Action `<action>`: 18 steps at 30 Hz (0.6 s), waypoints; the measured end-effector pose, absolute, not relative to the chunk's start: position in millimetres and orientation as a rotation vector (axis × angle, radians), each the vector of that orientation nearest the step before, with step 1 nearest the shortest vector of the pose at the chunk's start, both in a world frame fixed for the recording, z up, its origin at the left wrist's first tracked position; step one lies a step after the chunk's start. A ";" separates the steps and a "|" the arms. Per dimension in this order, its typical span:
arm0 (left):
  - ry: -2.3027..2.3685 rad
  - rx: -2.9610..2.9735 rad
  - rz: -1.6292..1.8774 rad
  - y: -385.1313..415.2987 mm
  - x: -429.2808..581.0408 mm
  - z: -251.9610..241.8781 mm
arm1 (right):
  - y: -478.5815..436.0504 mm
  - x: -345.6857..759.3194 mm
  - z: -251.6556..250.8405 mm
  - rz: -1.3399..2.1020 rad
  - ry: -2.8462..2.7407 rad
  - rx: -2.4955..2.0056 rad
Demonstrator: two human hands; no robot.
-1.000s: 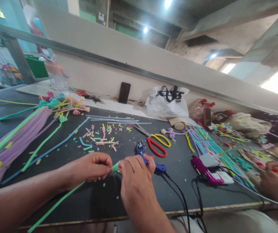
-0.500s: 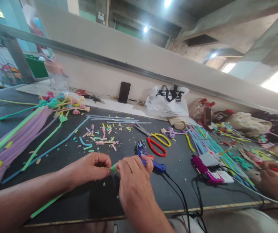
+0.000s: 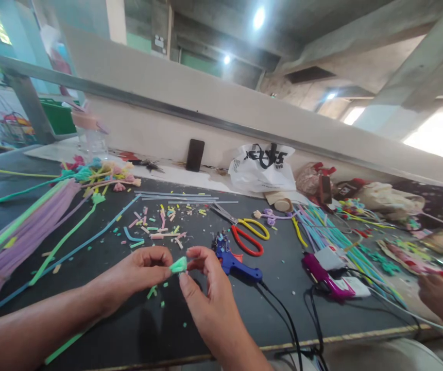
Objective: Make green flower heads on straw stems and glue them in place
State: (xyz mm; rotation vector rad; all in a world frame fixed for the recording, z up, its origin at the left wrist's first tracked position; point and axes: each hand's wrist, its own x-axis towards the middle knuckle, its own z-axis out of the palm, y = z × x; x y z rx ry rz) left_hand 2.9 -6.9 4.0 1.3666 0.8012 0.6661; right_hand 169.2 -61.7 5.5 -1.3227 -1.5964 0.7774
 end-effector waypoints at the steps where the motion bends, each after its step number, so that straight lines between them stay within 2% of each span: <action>1: 0.803 1.385 0.675 -7.0 3.3 3.8 | -62.0 166.7 5.7 0.837 -1.580 -1.305; 18: 0.836 1.530 0.635 -11.5 6.3 3.1 | -59.0 159.9 5.2 0.726 -1.611 -1.321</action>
